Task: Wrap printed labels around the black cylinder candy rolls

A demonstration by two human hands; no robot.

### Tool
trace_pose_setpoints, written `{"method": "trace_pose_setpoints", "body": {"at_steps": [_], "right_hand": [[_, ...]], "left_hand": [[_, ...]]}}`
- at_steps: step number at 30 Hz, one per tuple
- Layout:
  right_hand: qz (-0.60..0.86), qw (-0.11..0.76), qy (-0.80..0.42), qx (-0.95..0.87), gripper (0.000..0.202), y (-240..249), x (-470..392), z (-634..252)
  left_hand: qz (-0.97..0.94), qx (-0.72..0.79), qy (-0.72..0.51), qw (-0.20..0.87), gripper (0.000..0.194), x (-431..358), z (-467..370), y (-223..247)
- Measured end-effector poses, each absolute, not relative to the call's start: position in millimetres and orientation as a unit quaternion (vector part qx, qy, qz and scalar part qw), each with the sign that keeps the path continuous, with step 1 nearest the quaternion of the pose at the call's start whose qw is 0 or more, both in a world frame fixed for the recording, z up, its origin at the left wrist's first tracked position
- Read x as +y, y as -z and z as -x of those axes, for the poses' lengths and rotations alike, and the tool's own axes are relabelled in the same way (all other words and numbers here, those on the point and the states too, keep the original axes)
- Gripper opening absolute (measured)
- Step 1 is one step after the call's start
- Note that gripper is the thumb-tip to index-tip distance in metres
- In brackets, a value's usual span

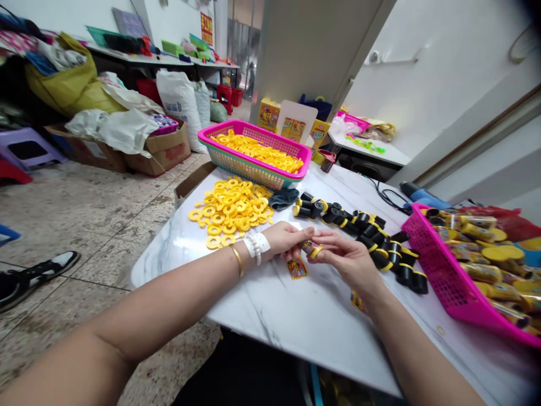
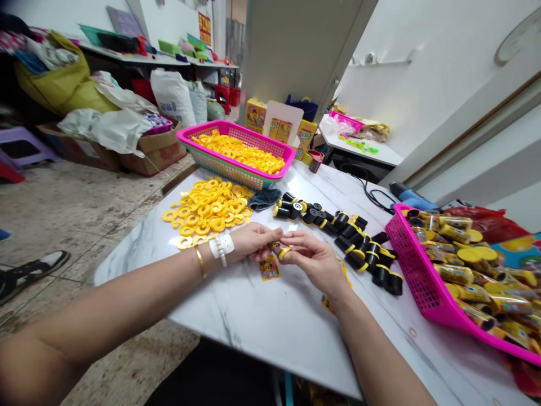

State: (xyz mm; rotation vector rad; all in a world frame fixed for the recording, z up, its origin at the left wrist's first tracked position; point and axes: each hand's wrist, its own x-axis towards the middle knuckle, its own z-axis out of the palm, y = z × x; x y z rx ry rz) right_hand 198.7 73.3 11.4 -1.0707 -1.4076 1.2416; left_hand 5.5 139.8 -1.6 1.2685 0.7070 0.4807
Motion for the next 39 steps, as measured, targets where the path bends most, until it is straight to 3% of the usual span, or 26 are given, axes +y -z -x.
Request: {"method": "trace_pose_setpoints", "body": {"at_steps": [2, 7, 10, 14, 17, 21, 26, 31, 39], "right_hand": [[0.413, 0.508, -0.479, -0.585, 0.017, -11, 70, -194], [0.407, 0.545, -0.465, -0.566, 0.011, -11, 61, -184], [0.417, 0.531, -0.454, -0.581, 0.013, -17, 45, -183], [0.468, 0.457, -0.369, -0.660, 0.033, -27, 10, -182], [0.490, 0.480, -0.308, -0.660, 0.017, -27, -12, -181], [0.496, 0.584, -0.356, -0.535, 0.008, -12, -26, -181], [0.485, 0.570, -0.438, -0.499, 0.022, 0, -33, -176], [0.437, 0.635, -0.450, -0.450, 0.013, 0, -36, -167], [0.439, 0.634, -0.458, -0.441, 0.010, 2, -53, -164]], "left_hand": [[-0.553, 0.291, -0.203, 0.754, 0.066, 137, -5, -1], [-0.534, 0.299, -0.178, 0.771, 0.074, 131, -2, -9], [-0.547, 0.290, -0.162, 0.768, 0.077, 125, -3, -9], [-0.568, 0.270, -0.093, 0.772, 0.076, 114, -8, -6], [-0.565, 0.227, -0.055, 0.791, 0.079, 106, -9, -9], [-0.601, 0.140, -0.055, 0.785, 0.067, 103, -7, -14], [-0.621, 0.147, -0.038, 0.769, 0.056, 105, -6, -6], [-0.592, 0.106, -0.008, 0.799, 0.054, 105, -5, -8], [-0.623, 0.118, 0.033, 0.772, 0.049, 98, -5, -12]]}}
